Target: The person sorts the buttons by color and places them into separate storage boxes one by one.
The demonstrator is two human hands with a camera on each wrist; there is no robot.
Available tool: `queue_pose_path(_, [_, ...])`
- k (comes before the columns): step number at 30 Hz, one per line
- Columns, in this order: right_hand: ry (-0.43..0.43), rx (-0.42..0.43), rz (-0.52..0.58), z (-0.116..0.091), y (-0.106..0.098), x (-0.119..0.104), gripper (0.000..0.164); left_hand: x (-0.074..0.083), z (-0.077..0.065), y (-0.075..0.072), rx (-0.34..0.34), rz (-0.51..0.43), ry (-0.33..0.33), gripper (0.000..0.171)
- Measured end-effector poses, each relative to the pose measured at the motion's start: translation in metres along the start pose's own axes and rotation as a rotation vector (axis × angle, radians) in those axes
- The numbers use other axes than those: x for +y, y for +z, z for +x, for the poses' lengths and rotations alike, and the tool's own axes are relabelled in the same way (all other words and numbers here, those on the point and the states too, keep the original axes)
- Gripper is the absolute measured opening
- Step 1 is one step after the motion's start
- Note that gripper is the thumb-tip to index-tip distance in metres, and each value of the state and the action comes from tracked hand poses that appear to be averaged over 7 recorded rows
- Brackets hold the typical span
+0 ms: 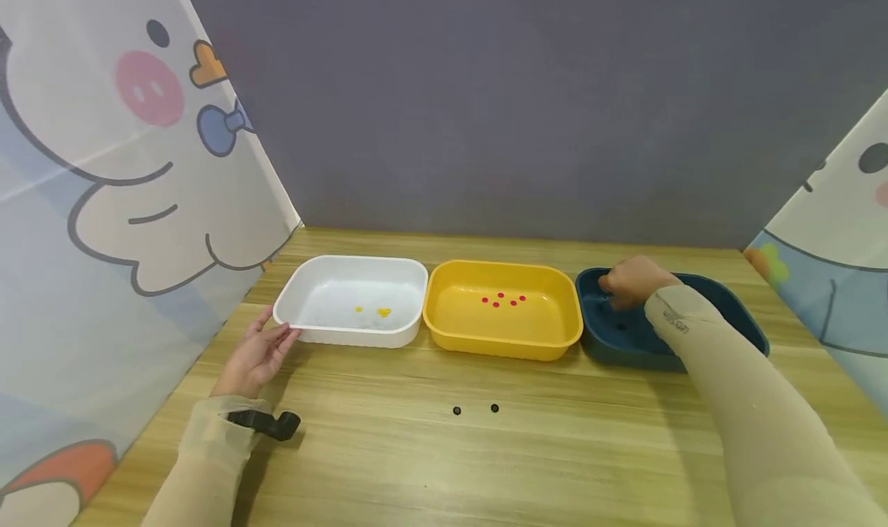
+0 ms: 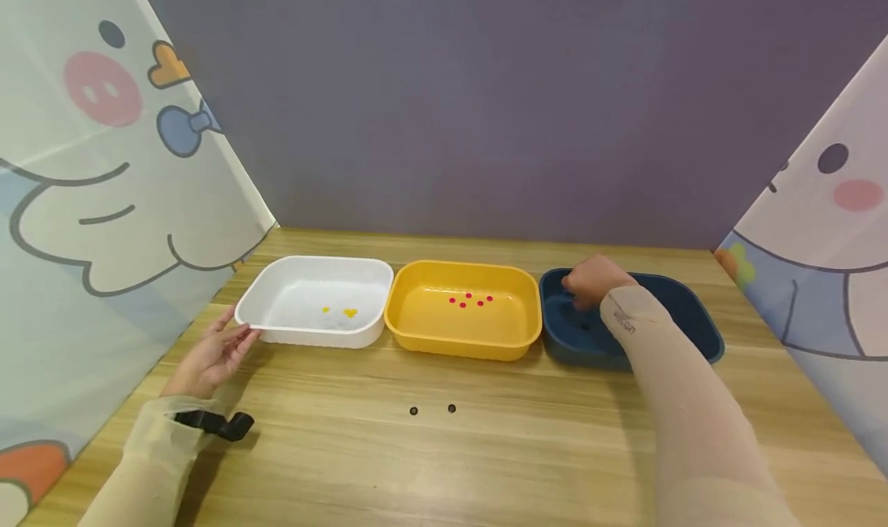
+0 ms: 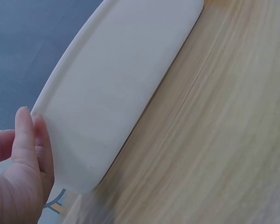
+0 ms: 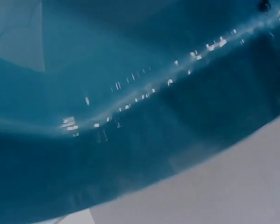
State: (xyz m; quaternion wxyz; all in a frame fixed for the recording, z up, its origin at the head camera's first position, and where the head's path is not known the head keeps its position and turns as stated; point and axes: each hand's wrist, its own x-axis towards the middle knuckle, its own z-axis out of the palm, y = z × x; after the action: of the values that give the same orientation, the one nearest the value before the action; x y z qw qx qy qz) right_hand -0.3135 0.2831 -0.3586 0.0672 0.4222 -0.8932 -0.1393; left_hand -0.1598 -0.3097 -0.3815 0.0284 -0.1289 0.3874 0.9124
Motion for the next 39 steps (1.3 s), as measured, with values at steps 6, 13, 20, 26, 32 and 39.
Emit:
queue_pose_path(6, [0.042, 0.064, 0.015, -0.009, -0.018, -0.002, 0.028, -0.002, 0.002, 0.002, 0.034, -0.028, 0.013, 0.078])
queue_pose_path(13, [-0.053, 0.155, 0.021, -0.005, -0.042, -0.028, 0.026, 0.004, 0.0, 0.004, 0.058, 0.033, -0.031, 0.079])
queue_pose_path(20, [-0.155, 0.275, -0.024, 0.004, -0.062, -0.067, 0.014, 0.007, 0.001, 0.004, 0.039, 0.042, -0.075, 0.074])
queue_pose_path(26, [-0.284, 0.192, 0.048, 0.012, -0.067, -0.112, 0.019, 0.007, 0.001, 0.007, 0.048, -0.016, -0.071, 0.046])
queue_pose_path(32, [-0.383, 0.205, 0.144, 0.015, -0.052, -0.143, 0.02, 0.006, 0.001, 0.01, 0.092, -0.061, -0.075, 0.051])
queue_pose_path(39, [-0.439, 0.245, 0.209, 0.017, -0.042, -0.164, 0.023, 0.005, 0.004, 0.009, 0.087, -0.065, -0.084, 0.055])
